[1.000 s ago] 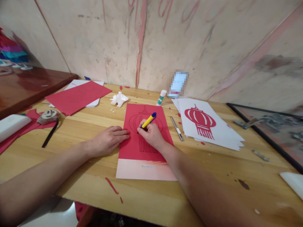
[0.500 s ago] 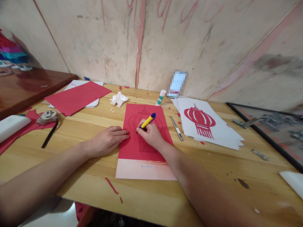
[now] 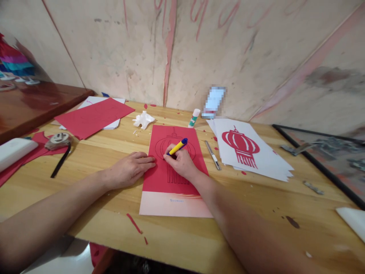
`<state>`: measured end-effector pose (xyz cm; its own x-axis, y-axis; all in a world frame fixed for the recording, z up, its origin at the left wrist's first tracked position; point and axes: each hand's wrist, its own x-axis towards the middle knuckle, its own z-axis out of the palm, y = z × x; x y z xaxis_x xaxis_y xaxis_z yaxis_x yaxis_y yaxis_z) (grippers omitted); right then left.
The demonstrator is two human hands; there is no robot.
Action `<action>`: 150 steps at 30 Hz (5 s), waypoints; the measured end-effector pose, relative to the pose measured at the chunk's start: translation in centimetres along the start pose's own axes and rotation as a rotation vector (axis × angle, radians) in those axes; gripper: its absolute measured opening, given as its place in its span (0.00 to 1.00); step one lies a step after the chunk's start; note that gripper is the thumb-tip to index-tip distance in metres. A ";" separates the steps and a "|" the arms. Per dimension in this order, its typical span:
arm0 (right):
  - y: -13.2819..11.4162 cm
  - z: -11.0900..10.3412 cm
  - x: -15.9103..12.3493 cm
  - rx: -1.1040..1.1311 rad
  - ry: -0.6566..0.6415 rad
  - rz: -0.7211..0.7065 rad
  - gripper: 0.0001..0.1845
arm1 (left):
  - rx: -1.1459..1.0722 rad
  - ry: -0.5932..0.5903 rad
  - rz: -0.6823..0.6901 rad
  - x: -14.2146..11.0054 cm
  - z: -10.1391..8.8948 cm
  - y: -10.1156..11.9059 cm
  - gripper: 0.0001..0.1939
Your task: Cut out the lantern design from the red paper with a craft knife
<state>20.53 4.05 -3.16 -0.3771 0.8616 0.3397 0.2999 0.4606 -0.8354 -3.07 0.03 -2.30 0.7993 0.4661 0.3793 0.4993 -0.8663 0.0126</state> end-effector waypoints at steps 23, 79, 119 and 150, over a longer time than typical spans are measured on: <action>-0.3 0.2 0.1 0.054 -0.042 0.016 0.06 | 0.006 0.004 0.000 0.1 0.0 0.1 0.16; -0.3 0.3 0.4 -0.026 -0.056 -0.026 0.05 | -0.036 0.002 -0.007 0.1 0.1 0.0 0.17; 0.3 0.6 0.8 -0.026 -0.066 -0.070 0.04 | -0.026 -0.021 -0.026 0.2 -0.1 0.2 0.17; 0.3 0.3 1.2 0.308 0.095 0.145 0.15 | -0.036 0.024 -0.018 -0.1 0.1 -0.2 0.18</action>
<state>19.93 5.18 -3.14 -0.2625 0.9360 0.2344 0.0608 0.2585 -0.9641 -3.22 0.22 -2.40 0.7817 0.4780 0.4005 0.5010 -0.8638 0.0530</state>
